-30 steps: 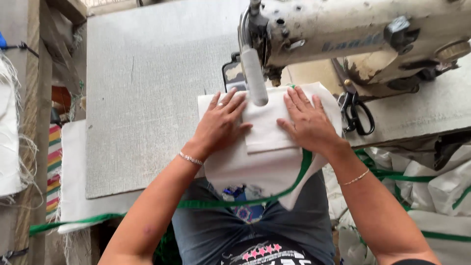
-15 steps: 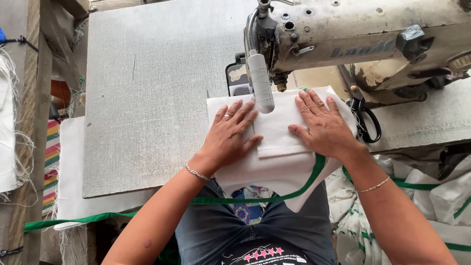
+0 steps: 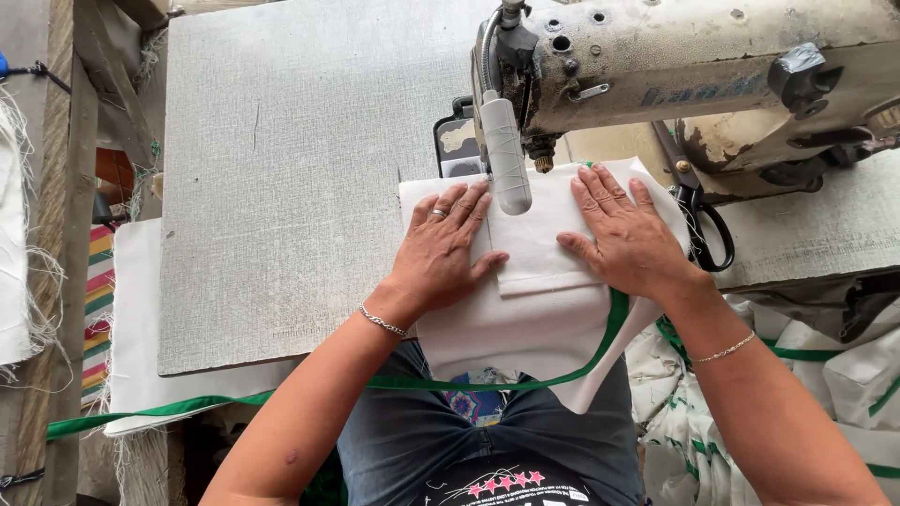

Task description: Sewing green straps onto white fabric bags using an industrial sewing machine and trimming with scissors.

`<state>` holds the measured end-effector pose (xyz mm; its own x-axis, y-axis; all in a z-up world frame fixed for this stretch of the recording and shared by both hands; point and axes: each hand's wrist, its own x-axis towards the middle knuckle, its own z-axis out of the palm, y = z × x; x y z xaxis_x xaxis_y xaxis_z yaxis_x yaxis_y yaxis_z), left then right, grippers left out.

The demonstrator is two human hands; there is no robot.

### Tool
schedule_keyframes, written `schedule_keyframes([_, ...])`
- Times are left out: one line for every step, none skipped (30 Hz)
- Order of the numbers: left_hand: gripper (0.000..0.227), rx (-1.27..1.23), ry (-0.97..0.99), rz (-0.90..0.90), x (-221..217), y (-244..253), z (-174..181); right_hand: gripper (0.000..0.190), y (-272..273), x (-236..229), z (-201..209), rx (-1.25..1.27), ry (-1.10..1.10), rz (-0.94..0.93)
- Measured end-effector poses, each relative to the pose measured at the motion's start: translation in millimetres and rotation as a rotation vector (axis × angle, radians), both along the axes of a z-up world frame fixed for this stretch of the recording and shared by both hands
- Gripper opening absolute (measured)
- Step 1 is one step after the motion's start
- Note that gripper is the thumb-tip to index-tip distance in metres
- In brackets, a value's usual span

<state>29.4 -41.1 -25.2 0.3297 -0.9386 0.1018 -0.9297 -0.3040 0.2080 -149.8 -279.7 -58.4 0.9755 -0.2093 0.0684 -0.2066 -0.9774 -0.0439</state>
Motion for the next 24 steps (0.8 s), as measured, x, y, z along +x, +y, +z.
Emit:
schedule_keyframes([0.081,-0.008,-0.002,0.000,-1,0,-1,0.083,-1,0,1,0.004,0.010,0.003])
schedule_keyframes([0.081,-0.009,-0.003,0.001,0,0,-1,0.083,-1,1,1,0.003,0.008,0.004])
schedule_keyframes([0.082,-0.013,0.002,0.001,-1,0,-1,0.083,-1,1,2,0.008,0.014,0.003])
schedule_keyframes([0.082,-0.017,0.007,0.000,-1,1,-1,0.083,-1,1,2,0.012,0.020,0.002])
schedule_keyframes([0.082,-0.017,0.008,0.002,-1,1,-2,0.083,-1,0,1,0.013,0.021,0.004])
schedule_keyframes([0.082,-0.017,0.011,0.001,-1,1,-4,0.083,-1,0,1,0.014,0.017,0.008])
schedule_keyframes([0.083,-0.019,0.010,-0.001,1,-1,-4,0.083,-2,1,1,0.013,0.009,0.011])
schedule_keyframes([0.083,-0.021,0.007,0.000,3,-1,-2,0.083,-3,4,3,0.011,0.005,0.012])
schedule_keyframes([0.083,-0.024,0.013,-0.003,2,0,-2,0.085,-2,3,3,0.020,0.016,0.009])
schedule_keyframes([0.083,-0.026,0.018,-0.006,1,0,-1,0.086,-1,1,3,0.030,0.026,0.005])
schedule_keyframes([0.083,-0.021,0.024,-0.012,1,0,-2,0.086,0,1,4,0.034,0.031,-0.002])
schedule_keyframes([0.082,-0.023,0.017,-0.012,0,1,-3,0.085,2,-1,5,0.044,0.029,0.007])
schedule_keyframes([0.082,-0.030,0.002,-0.008,1,0,-2,0.084,2,2,8,0.050,0.018,0.019])
schedule_keyframes([0.082,-0.030,-0.001,-0.011,3,0,-3,0.084,1,3,7,0.050,0.016,0.017])
schedule_keyframes([0.082,-0.041,-0.012,-0.014,4,0,-5,0.082,1,1,6,0.044,-0.045,0.038])
schedule_keyframes([0.083,-0.052,-0.024,-0.018,4,0,-8,0.080,1,0,5,0.037,-0.105,0.059])
schedule_keyframes([0.083,-0.051,-0.012,-0.029,4,0,-9,0.080,0,-2,3,0.039,-0.093,0.047])
schedule_keyframes([0.079,-0.105,-0.030,-0.040,4,-1,-10,0.063,-1,-3,0,0.032,-0.348,0.124])
schedule_keyframes([0.075,-0.157,-0.044,-0.049,4,0,-13,0.047,-1,-6,-4,0.026,-0.600,0.199])
schedule_keyframes([0.075,-0.152,-0.028,-0.059,-1,3,-18,0.047,12,-27,1,0.029,-0.586,0.186])
schedule_keyframes([0.062,-0.325,-0.162,-0.096,-4,4,-21,0.038,23,-43,9,0.098,-0.629,0.149])
schedule_keyframes([0.049,-0.498,-0.295,-0.132,-5,6,-24,0.030,35,-59,17,0.166,-0.673,0.113])
schedule_keyframes([0.049,-0.502,-0.293,-0.140,-27,14,-22,0.030,56,-75,23,0.161,-0.674,0.106])
schedule_keyframes([0.029,-0.596,-0.179,-0.217,-48,22,-21,0.020,77,-90,29,0.316,-0.669,0.141])
